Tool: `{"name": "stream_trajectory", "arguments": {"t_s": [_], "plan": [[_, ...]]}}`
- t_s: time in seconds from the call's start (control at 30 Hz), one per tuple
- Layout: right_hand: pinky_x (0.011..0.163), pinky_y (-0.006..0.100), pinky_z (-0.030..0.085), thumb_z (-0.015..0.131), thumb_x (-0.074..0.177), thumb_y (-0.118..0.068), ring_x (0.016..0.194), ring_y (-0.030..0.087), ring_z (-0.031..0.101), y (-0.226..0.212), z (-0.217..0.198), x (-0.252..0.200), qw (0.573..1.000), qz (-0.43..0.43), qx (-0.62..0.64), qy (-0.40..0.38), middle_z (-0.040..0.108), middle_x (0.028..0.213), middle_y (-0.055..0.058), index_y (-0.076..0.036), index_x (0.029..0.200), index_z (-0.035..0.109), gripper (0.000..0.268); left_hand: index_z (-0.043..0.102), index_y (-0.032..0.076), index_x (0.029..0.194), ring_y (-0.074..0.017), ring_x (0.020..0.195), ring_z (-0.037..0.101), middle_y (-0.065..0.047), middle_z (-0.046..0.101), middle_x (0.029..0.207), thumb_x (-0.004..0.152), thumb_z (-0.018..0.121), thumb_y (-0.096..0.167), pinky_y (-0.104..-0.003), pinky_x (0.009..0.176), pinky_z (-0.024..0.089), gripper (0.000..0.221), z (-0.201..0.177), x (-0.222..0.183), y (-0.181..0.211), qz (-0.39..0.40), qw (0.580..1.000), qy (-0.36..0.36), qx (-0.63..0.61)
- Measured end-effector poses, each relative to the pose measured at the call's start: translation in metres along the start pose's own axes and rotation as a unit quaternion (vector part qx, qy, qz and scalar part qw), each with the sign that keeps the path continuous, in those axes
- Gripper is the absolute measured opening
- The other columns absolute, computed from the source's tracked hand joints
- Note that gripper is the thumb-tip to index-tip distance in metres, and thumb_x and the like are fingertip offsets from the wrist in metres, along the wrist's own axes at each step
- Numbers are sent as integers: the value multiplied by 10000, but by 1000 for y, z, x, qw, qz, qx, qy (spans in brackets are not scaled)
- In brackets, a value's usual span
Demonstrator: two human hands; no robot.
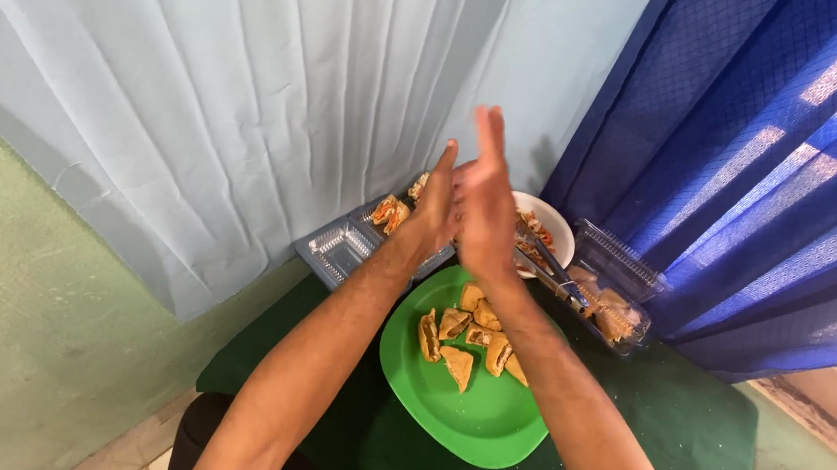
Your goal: Stuffing fried tofu pockets with a vegetable mixture using metal tongs
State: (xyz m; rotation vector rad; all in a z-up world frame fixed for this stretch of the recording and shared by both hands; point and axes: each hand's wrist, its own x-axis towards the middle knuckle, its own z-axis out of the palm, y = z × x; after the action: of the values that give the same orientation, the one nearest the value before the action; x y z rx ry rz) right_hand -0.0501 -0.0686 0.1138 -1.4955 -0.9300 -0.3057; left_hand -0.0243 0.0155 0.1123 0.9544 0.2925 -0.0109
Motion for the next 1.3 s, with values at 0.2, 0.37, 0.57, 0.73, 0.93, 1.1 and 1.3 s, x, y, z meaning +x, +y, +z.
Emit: {"name": "stream_trajectory", "arguments": {"t_s": [0.2,0.37,0.57,0.73,0.93,1.1,1.3], "plan": [[1161,777,-12,196,1119,-521,1578,428,38,73,-16,4,953,70,-280,-92,155,1731,133,-297,1650,293,585,455,102,1454,-341,1150,599,-142,602,1247,828,635,766,-494,980,503,930,-38,52,8,31,953,-103,-282],[1235,642,-35,263,941,-772,1580,424,-1,23,-5,38,940,312,126,60,60,1738,70,-301,1656,231,857,318,187,1628,-438,1606,45,-189,113,1746,1000,424,725,-591,1294,9,833,-3,18,1,357,928,-101,41],[862,436,344,416,754,-849,1077,258,494,40,-45,52,817,366,431,115,454,1317,39,-226,1545,395,1007,166,311,1692,-369,1618,72,-72,121,1761,1138,296,564,-619,1277,40,623,-58,42,-38,427,679,-105,588],[1209,710,125,484,783,-852,1589,436,33,50,-53,55,845,279,432,145,44,1742,123,-291,1609,350,1007,401,199,1605,-360,1582,199,-100,272,1699,1097,301,624,-622,1255,188,670,-68,66,-38,385,667,15,637],[1260,613,-19,206,1149,-487,1616,283,54,85,-30,29,975,-6,-201,-98,195,1743,11,-197,1672,237,600,121,103,1668,-392,1589,96,-224,84,1723,1005,335,659,-531,1298,35,892,6,9,8,165,980,-92,-63],[1270,609,8,170,1081,-679,1582,401,16,135,-61,40,938,218,-257,-79,96,1729,157,-297,1668,223,703,407,233,1625,-345,1601,248,-81,301,1717,1109,456,577,-592,1255,208,622,-1,21,12,409,911,-49,27],[1180,535,297,467,803,-849,1481,318,348,103,-46,64,821,321,471,42,201,1707,191,-128,1642,264,1125,236,131,1676,-401,1628,163,-159,234,1735,1110,315,609,-611,1314,142,745,-38,50,-39,563,651,-128,493]]}}
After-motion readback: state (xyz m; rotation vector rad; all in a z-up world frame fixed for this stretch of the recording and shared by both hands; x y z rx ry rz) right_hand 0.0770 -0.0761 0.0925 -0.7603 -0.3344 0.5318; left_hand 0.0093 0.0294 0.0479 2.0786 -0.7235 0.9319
